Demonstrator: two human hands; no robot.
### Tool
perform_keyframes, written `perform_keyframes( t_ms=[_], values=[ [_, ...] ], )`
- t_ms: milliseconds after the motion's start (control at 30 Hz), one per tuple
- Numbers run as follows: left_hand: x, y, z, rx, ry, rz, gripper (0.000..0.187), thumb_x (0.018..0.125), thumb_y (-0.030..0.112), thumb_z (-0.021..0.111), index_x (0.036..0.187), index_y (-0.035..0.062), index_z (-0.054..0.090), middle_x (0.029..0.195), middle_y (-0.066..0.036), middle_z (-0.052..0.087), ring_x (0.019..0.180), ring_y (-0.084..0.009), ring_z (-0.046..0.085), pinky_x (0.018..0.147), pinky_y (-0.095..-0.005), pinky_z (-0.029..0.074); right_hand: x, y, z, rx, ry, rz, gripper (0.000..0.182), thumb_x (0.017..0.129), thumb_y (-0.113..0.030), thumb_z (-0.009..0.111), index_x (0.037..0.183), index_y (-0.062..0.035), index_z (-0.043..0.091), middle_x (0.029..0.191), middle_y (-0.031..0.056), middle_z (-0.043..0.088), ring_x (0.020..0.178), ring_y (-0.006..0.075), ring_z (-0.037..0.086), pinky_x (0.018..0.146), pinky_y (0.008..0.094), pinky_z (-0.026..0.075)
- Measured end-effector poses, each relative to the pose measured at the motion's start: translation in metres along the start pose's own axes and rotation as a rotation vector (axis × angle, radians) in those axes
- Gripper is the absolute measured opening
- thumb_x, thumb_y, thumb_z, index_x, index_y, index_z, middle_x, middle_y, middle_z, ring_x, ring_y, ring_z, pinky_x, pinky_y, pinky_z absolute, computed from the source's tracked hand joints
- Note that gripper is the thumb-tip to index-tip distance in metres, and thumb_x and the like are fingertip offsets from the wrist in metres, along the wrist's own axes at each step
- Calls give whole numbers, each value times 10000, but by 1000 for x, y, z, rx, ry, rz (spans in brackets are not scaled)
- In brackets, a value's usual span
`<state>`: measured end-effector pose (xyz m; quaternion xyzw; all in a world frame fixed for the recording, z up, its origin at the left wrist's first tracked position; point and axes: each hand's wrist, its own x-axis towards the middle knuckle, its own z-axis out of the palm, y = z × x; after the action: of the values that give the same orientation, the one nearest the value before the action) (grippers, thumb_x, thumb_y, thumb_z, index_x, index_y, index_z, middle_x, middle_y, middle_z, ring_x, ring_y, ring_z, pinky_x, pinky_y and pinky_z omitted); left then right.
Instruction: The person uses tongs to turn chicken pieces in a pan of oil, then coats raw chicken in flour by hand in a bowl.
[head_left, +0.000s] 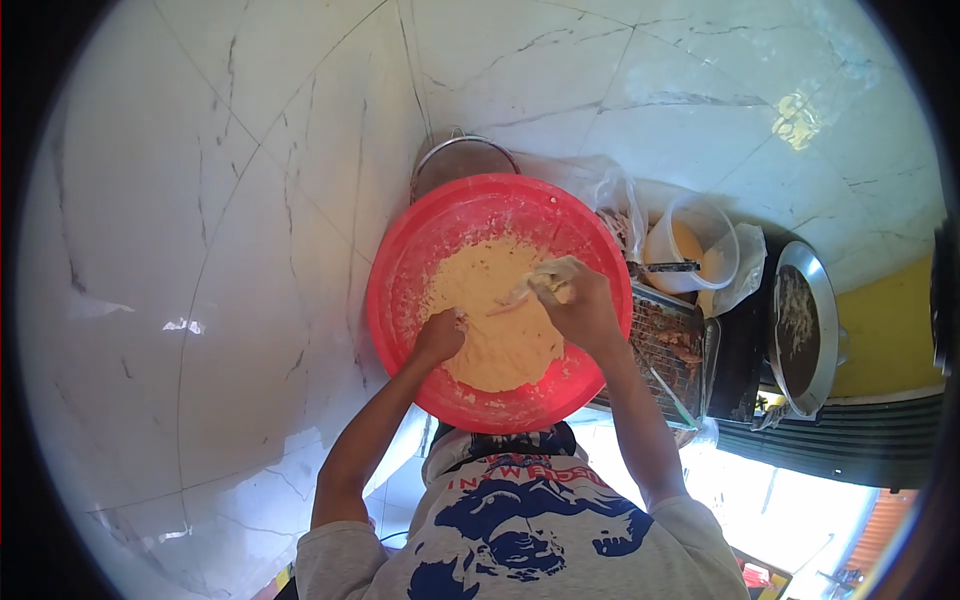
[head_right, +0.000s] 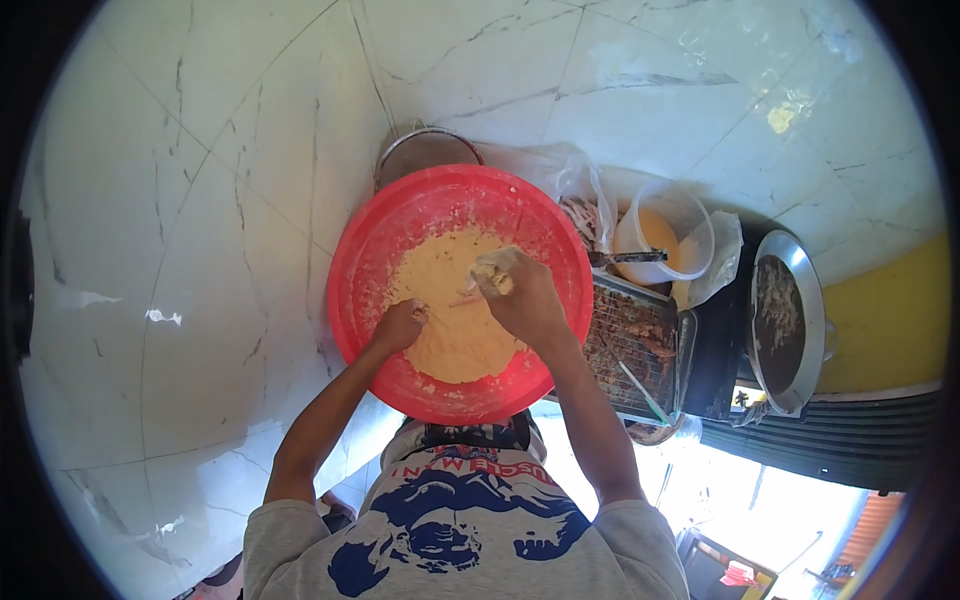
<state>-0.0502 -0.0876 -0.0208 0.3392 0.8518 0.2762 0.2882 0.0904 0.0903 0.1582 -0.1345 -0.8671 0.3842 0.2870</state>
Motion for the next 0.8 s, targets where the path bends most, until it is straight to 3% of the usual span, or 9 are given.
perform_keyframes(
  t_ms=[100,300,400,500,567,633,667,733,800],
  values=[
    [-10,14,-3,-12,-29,-48,298,813,210,560,1048,30,587,995,-209,633,952,-364,604,795,-431,481,-5,40,11,-23,-258,130,143,762,-88,674,875,-1,664,817,170,653,745,290,643,665,335,499],
    [3,5,1,-26,68,-54,331,811,218,581,1076,20,574,1067,-213,611,1013,-348,586,845,-424,462,-18,110,37,229,19,492,121,783,-75,656,876,0,676,754,89,659,664,132,609,606,284,474],
    [35,-12,8,-349,141,-272,392,826,278,575,1102,1,555,1095,-196,608,1036,-333,583,855,-408,459,-11,132,46,548,384,818,104,789,-51,633,872,2,667,755,52,650,658,110,584,600,271,467],
    [60,0,-1,-855,264,-612,460,856,327,521,1161,-16,506,1086,-199,611,1036,-359,579,841,-448,459,-10,150,77,440,606,938,71,796,-42,621,851,-5,645,781,47,648,667,122,573,615,261,464],
    [63,40,4,-692,690,-1018,511,884,366,471,1220,-18,454,1106,-206,592,1053,-375,559,871,-496,416,-28,218,137,451,711,781,47,787,-47,621,815,-9,626,786,79,653,681,171,601,625,282,473],
    [64,93,19,-531,682,-1045,512,889,372,465,1236,-4,436,1120,-207,579,1060,-369,551,883,-507,392,-27,190,198,-785,644,839,60,764,45,561,746,-3,593,711,94,618,672,161,580,629,286,478],
    [63,106,23,-370,676,-1073,514,895,377,459,1252,11,419,1135,-208,566,1066,-363,542,895,-518,367,-29,170,195,-786,645,845,60,764,45,561,746,-3,593,711,94,618,672,161,580,629,286,478],
    [59,89,19,-429,736,-1088,567,882,378,474,1263,-39,418,1209,-247,531,1105,-394,534,966,-590,307,-17,112,169,27,739,1051,97,758,-64,647,835,-17,612,785,146,644,714,257,640,667,344,507],
    [55,81,2,-353,718,-987,498,903,381,446,1235,10,422,1146,-197,552,1068,-334,535,892,-489,349,-7,118,156,19,718,1035,113,742,-64,660,830,-11,610,773,141,647,727,248,645,682,349,511]
  ],
)
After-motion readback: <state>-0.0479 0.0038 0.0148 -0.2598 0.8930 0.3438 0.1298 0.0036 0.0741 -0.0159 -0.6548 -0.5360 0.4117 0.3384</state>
